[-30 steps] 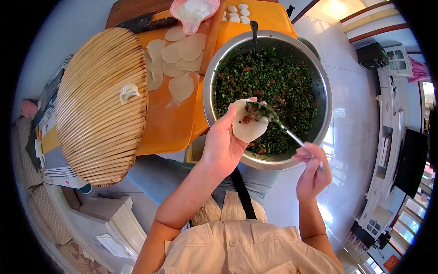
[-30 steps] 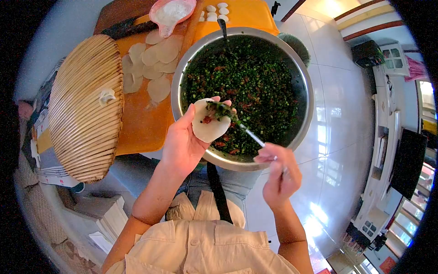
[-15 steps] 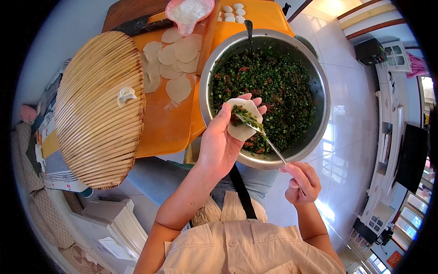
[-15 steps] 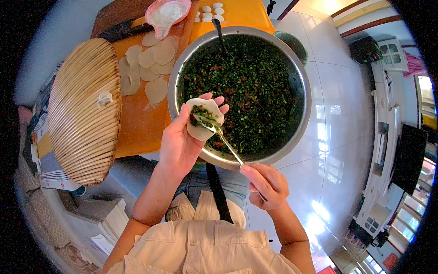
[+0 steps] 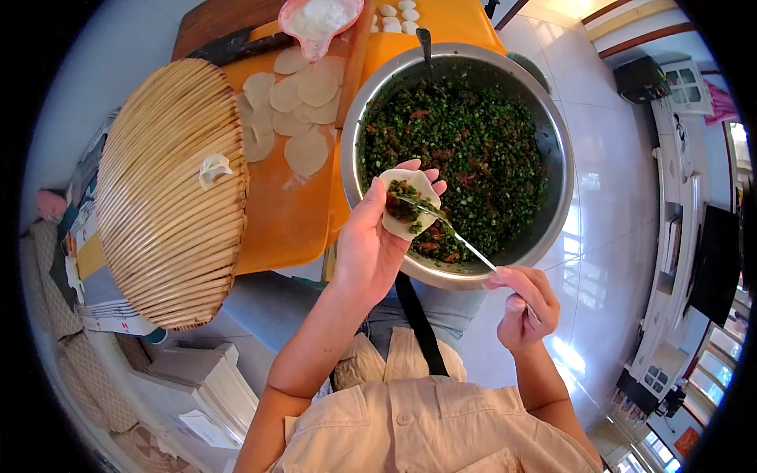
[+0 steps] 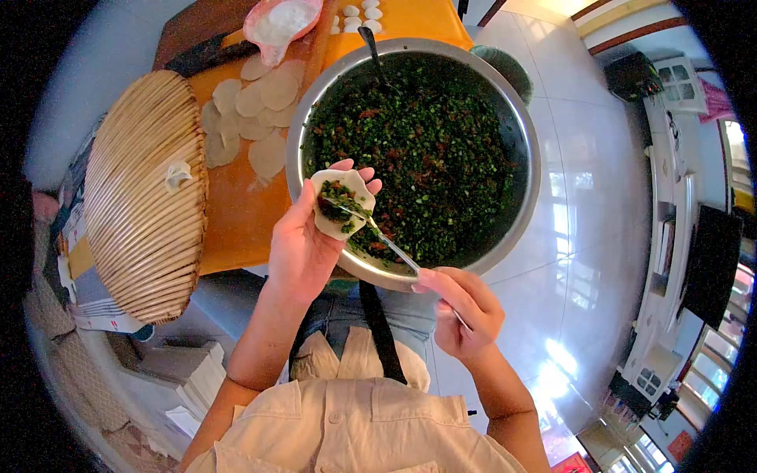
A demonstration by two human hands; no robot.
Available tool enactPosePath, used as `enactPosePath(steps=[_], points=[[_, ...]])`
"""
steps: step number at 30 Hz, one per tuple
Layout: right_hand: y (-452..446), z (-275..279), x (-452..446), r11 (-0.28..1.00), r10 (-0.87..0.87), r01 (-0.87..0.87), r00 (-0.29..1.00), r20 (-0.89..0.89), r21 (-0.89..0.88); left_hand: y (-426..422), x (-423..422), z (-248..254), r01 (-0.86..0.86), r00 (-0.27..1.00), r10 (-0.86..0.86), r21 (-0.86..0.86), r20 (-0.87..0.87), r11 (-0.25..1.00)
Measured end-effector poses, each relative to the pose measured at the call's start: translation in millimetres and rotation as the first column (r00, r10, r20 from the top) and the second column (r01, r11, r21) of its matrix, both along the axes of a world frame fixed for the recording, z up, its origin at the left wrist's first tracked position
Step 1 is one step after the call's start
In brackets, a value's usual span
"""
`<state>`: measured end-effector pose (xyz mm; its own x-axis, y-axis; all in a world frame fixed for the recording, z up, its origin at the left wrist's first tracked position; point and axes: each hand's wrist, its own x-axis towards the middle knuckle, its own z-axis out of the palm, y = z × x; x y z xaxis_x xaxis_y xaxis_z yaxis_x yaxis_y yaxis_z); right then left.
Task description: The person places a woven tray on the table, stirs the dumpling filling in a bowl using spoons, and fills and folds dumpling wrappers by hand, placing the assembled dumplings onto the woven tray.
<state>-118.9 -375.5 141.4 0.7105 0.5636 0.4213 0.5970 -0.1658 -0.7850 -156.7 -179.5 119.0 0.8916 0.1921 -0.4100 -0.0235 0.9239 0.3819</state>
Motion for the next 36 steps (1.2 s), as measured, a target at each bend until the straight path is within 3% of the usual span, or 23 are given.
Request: enactPosePath(steps=[6, 9, 12, 13, 16, 20, 24, 28, 32, 36], points=[[-3.7, 3.7, -0.3, 0.995, -0.051, 0.064, 0.987, -0.152, 0.076, -0.7, 2.0, -1.5, -0.005, 1.000, 0.005, -0.031, -0.008, 1.000], [-6.6, -6.0, -3.4, 0.941, -0.146, 0.224, 0.945, -0.292, 0.254, 1.4, 3.2, -0.1, -0.044, 0.998, 0.044, -0.011, -0.036, 0.999], [2.8, 1.2, 12.4, 0.937, -0.318, 0.350, 0.864, -0.391, 0.011, 15.5, -3.9, -1.5, -0.170, 0.979, 0.179, 0.086, -0.103, 0.982], [3.2, -5.5, 16.9, 0.948, -0.312, 0.305, 0.839, -0.446, -0.090, 19.8, -5.9, 3.4, -0.198, 0.968, 0.214, 0.122, -0.133, 0.973], [16.6, -34.7, 21.8, 0.958, -0.288, 0.245, 0.827, -0.482, -0.151, 28.5, -15.0, 8.0, -0.227, 0.949, 0.259, 0.184, -0.178, 0.956], [30.2, -46.5, 16.2, 0.965, -0.237, 0.250, 0.705, -0.668, -0.077, 33.7, -24.7, 8.9, -0.243, 0.940, 0.279, 0.187, -0.198, 0.952], [21.5, -47.3, 23.8, 0.912, -0.240, 0.410, 0.481, -0.843, -0.026, 32.8, -26.2, 10.6, -0.254, 0.941, 0.281, 0.159, -0.189, 0.954], [11.4, -44.9, 28.0, 0.873, -0.230, 0.488, 0.403, -0.886, -0.005, 33.8, -25.8, 9.7, -0.246, 0.950, 0.267, 0.142, -0.161, 0.959], [5.8, -34.2, 27.8, 0.847, -0.213, 0.531, 0.401, -0.891, 0.036, 30.1, -21.4, -0.2, -0.198, 0.964, 0.220, 0.147, -0.148, 0.969], [4.2, -9.1, 21.1, 0.858, -0.166, 0.489, 0.553, -0.816, 0.157, 14.9, -12.1, -8.0, -0.106, 0.980, 0.116, 0.071, -0.164, 0.992]])
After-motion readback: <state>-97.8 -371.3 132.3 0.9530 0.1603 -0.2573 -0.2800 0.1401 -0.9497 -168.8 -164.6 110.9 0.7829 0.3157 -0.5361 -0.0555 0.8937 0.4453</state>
